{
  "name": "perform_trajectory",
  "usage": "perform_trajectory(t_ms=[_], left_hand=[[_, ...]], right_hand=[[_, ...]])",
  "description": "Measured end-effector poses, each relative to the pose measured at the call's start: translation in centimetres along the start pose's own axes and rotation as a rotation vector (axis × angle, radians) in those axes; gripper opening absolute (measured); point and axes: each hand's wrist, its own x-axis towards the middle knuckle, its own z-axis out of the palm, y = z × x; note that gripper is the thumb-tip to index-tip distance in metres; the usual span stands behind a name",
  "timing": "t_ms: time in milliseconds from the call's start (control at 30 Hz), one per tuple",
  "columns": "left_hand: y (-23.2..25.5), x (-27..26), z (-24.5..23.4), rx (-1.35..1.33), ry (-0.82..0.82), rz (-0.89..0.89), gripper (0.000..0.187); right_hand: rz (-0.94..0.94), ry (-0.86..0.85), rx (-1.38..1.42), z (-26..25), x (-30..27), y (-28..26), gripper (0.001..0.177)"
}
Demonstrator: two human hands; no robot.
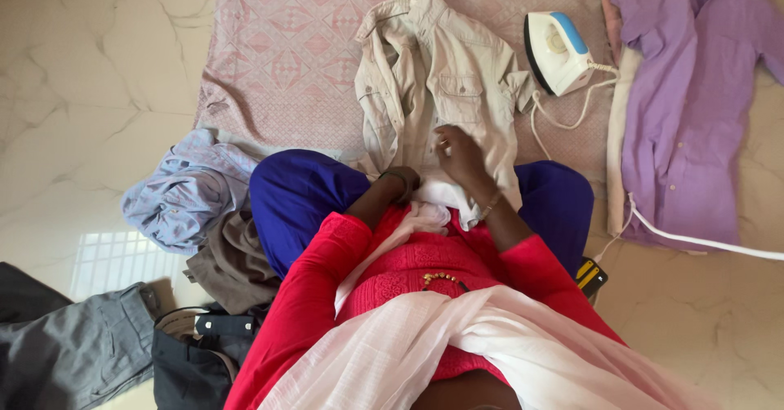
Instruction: The person irons a beige short-sleeved shirt laid out on a patterned mat on the floor. They smooth the fabric, button the shirt, and use a handheld electric iron to press the front and sleeves before folding the shirt and placing it aside.
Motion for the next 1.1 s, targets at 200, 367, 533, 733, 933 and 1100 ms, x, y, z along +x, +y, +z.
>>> perform_trajectory(t_ms=[200, 367, 533, 733, 933, 1100], left_hand=[[-3.1, -1.5, -0.2, -0.627, 0.658, -0.004, 0.048], [-4.7, -1.1, -2.3, -0.670, 1.252, -0.310, 0.059], [-2.4, -2.4, -5.9, -0.584, 0.845, -0.661, 0.100], [-1.9, -4.0, -7.5, -0.661, 0.921, -0.849, 0.121], [-9.8, -1.5, -6.6, -1.027, 1.020, -0.777, 0.096], [-13.0, -0.2, -5.9, -1.568, 0.855, -0.328, 0.078]], right_hand=[[-0.017, -0.086, -0.307, 7.5, -1.4, 6.0, 0.071], [0.177, -0.338, -0.309, 8.7, -1.1, 7.6, 0.077], [0.161, -0.294, -0.212, 9.7, -1.0, 9.5, 0.072], [0.195, -0.263, -0.160, 9.3, -1.0, 8.6, 0.063], [0.050, 0.229, -0.156, 7.6, -1.2, 7.8, 0.036], [0.126, 0.309, -0.159, 8.5, -0.4, 11.2, 0.056]])
